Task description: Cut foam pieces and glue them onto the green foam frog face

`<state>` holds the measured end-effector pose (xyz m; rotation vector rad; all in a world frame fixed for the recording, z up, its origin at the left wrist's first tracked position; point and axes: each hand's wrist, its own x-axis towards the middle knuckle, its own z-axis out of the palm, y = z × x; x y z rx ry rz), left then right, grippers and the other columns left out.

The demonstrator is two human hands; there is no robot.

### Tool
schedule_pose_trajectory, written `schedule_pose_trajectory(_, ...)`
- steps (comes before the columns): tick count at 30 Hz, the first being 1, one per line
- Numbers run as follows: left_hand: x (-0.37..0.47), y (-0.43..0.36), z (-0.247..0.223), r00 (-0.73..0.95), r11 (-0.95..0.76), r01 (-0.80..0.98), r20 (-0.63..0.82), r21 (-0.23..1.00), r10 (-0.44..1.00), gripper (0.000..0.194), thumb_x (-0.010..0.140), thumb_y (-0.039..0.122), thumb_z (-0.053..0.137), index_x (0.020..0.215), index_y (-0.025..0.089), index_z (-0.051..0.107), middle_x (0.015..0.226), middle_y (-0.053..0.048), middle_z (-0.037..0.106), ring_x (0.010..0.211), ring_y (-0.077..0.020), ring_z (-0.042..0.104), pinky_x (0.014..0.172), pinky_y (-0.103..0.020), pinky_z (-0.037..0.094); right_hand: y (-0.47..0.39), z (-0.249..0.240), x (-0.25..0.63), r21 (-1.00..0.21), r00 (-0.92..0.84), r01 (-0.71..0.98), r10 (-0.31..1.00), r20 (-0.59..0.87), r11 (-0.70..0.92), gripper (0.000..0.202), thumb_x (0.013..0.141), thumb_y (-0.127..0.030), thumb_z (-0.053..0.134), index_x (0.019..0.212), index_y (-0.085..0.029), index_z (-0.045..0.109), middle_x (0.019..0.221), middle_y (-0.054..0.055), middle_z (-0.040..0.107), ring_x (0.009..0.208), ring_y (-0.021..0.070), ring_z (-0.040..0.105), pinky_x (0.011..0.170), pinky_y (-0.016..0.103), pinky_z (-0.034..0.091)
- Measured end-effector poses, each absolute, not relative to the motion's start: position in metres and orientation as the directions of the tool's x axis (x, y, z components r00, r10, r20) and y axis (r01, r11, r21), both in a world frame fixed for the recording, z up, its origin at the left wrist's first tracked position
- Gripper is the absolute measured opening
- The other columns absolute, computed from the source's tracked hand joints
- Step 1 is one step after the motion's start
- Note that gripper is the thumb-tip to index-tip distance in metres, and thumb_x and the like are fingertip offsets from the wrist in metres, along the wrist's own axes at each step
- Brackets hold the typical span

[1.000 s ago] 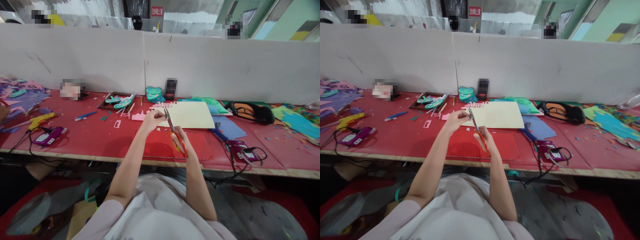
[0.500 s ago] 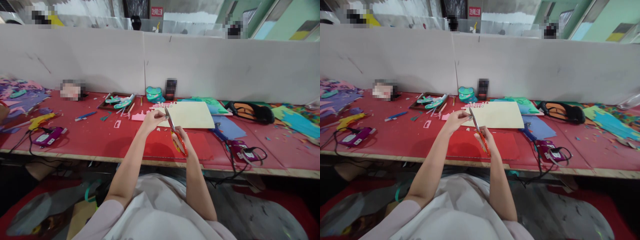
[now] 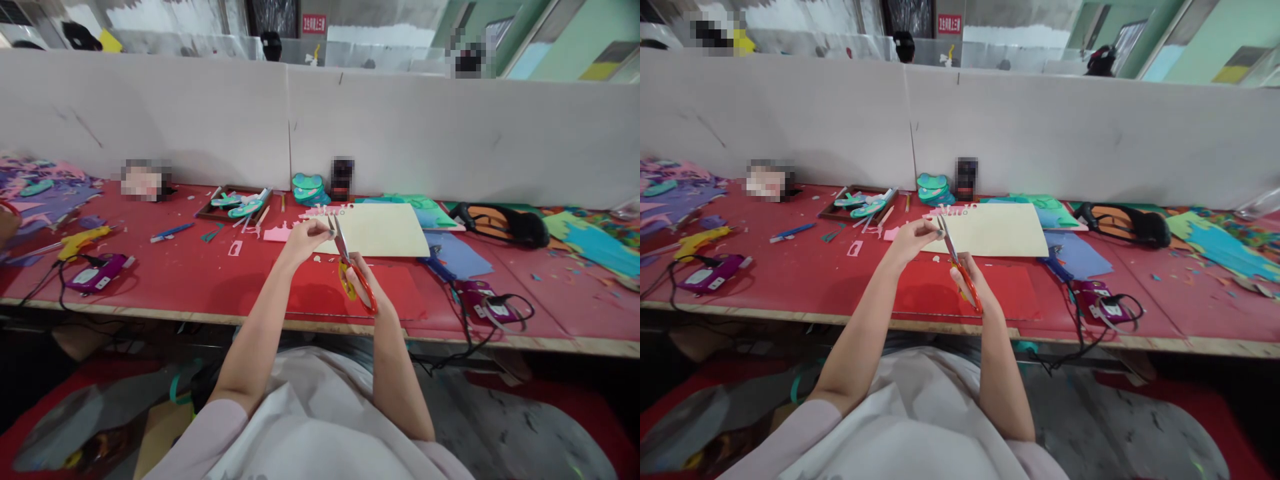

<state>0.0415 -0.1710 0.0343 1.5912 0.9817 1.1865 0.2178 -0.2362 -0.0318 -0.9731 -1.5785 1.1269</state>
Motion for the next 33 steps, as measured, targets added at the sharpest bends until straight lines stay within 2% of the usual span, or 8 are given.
schedule_pose_trajectory(8,0.041,-0.167,0.031,0.257,-0.304,0.090,0.272,0.949,0.927,0.021,0.069,0.036,0.071,0.073,0.016,0.064,0.077,-0.003,0.068,0.079,-0.0166,0.063,0.082,-0.034,0.048,-0.236,-0.030,0.218,-0.973,-0.230,0.068,0.953,0.200,0.220,0.037,0.086,-0.058,0.050,0.101,-0.026,0.044,0.071,-0.005,0.046,0.047,0.0074,0.041,0.045,0.022,0.038)
schedule_pose_trajectory(33,0.042,-0.167,0.031,0.254,-0.278,0.077,0.251,0.957,0.934,0.020,0.067,0.035,0.071,0.070,0.016,0.063,0.074,-0.003,0.068,0.077,-0.0167,0.063,0.081,-0.034,0.048,-0.241,-0.023,0.212,-0.962,-0.133,0.142,0.967,0.216,0.234,0.037,0.083,-0.058,0.055,0.096,-0.024,0.046,0.063,-0.006,0.039,0.046,0.0079,0.034,0.041,0.021,0.028)
